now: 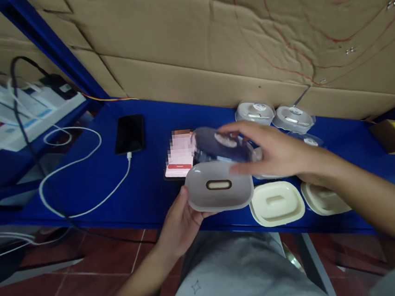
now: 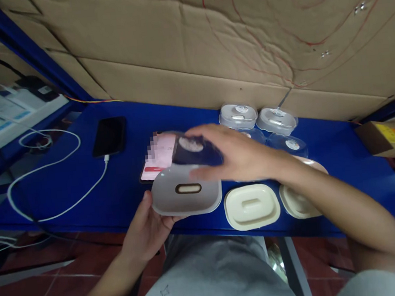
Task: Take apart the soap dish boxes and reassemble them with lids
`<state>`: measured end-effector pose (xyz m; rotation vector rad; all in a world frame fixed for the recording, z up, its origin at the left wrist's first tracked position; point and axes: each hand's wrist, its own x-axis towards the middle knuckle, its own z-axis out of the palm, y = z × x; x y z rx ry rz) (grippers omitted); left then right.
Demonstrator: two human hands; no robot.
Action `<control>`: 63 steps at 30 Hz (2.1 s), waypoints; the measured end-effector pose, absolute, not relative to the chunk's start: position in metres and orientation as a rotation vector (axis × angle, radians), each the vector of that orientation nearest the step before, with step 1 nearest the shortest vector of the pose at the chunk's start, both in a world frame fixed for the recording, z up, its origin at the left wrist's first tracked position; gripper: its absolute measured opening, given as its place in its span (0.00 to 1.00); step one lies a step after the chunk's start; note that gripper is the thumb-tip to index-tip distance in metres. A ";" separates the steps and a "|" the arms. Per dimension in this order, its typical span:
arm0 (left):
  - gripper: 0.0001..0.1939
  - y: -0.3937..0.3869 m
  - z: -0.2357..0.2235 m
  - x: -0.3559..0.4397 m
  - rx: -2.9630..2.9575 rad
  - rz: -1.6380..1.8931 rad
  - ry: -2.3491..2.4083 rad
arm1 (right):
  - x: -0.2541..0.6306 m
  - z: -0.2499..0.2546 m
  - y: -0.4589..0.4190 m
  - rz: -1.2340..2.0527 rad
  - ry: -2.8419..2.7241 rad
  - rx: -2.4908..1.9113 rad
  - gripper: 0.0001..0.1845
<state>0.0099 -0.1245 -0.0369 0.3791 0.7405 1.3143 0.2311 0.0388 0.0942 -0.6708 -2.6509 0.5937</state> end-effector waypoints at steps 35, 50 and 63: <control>0.55 -0.152 -0.053 0.027 1.153 1.561 0.788 | 0.268 0.031 -0.059 -0.136 -2.599 -0.337 0.32; 0.49 -0.153 -0.044 0.033 1.438 1.681 0.695 | 0.263 0.034 -0.068 -0.230 -2.507 -0.311 0.30; 0.46 -0.157 -0.044 0.038 1.266 1.600 0.651 | 0.266 0.045 -0.067 -0.215 -2.618 -0.375 0.32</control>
